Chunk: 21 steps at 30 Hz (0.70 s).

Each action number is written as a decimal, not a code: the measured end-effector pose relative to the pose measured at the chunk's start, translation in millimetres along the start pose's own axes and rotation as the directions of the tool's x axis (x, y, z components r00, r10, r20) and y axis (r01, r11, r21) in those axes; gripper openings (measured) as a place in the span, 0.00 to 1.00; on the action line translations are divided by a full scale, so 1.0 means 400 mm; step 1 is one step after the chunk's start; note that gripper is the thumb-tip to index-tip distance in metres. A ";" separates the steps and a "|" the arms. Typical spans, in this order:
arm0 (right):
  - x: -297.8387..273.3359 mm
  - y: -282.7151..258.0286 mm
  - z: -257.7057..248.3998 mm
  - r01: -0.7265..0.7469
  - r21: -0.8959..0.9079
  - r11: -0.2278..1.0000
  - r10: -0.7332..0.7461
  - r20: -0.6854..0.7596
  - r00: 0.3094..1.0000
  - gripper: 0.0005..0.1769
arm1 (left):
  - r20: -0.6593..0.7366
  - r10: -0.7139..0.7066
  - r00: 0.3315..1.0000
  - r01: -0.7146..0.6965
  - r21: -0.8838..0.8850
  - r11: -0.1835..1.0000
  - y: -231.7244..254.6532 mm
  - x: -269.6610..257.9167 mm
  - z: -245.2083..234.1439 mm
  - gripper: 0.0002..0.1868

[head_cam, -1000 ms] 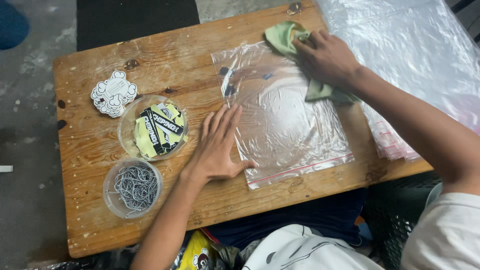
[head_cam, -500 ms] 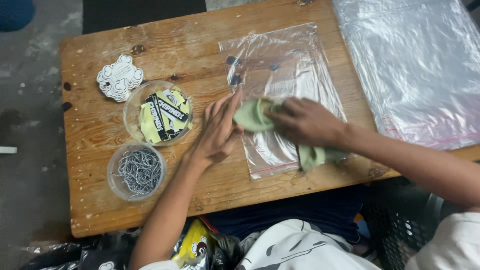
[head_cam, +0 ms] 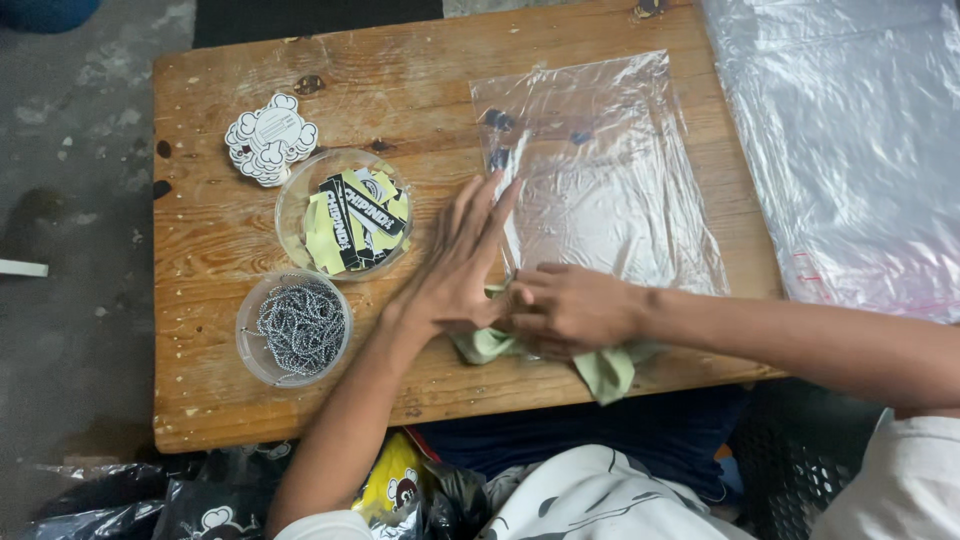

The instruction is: The person cleans a black shoulder bag with a cloth, then attaches a cartoon bear sticker to the front. They wipe a clear plastic bag with the cloth, place the bag inside, and seal it.

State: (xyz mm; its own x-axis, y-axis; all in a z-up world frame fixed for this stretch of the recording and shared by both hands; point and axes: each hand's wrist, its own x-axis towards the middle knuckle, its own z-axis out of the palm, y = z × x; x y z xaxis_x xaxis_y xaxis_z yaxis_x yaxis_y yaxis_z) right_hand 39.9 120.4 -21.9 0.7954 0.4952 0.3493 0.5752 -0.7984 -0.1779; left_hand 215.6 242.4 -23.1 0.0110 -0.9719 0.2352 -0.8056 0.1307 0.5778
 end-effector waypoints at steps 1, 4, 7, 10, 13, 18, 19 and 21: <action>0.008 0.048 -0.009 0.004 0.000 1.000 -0.004 0.001 1.000 0.13 | -0.003 -0.002 1.000 0.002 0.002 1.000 0.004 -0.003 0.003 0.62; 0.029 0.223 -0.009 0.051 -0.050 0.997 -0.050 0.023 0.998 0.19 | 0.032 -0.067 0.997 0.059 0.212 0.975 0.012 -0.013 0.007 0.72; 0.045 0.424 0.005 -0.007 -0.205 0.979 -0.003 -0.048 0.999 0.19 | 0.030 -0.050 0.998 0.037 0.344 0.938 0.013 -0.015 0.013 0.72; 0.065 0.525 -0.043 -0.304 -0.336 0.891 0.312 -0.031 0.950 0.27 | 0.045 -0.057 0.997 0.038 0.344 0.938 0.018 -0.015 0.011 0.83; 0.048 0.522 -0.064 -0.662 -0.415 0.624 0.665 -0.162 0.729 0.22 | 0.083 -0.069 0.994 0.039 0.329 0.944 0.021 -0.011 0.003 0.82; -0.140 0.371 -0.147 -0.572 -0.492 0.656 0.595 -0.128 0.793 0.21 | 0.268 -0.024 0.963 -0.061 0.304 0.951 0.042 0.015 -0.024 0.48; -0.178 0.315 -0.161 -0.583 -0.494 0.645 0.609 -0.128 0.783 0.21 | 0.278 -0.010 0.961 -0.075 0.294 0.953 0.036 0.012 -0.022 0.48; -0.248 0.208 -0.195 -0.661 -0.404 0.632 0.710 -0.039 0.703 0.21 | 0.232 0.015 0.973 -0.061 0.194 0.979 0.024 0.013 -0.021 0.41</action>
State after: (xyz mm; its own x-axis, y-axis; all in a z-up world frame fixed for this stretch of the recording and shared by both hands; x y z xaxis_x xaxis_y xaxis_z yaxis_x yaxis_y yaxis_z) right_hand -5.9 -22.0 0.4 0.9602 -0.2321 0.1552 -0.2391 -0.9706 0.0281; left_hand 212.8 240.4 -9.9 -0.1384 -0.9888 0.0564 -0.9045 0.1494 0.3994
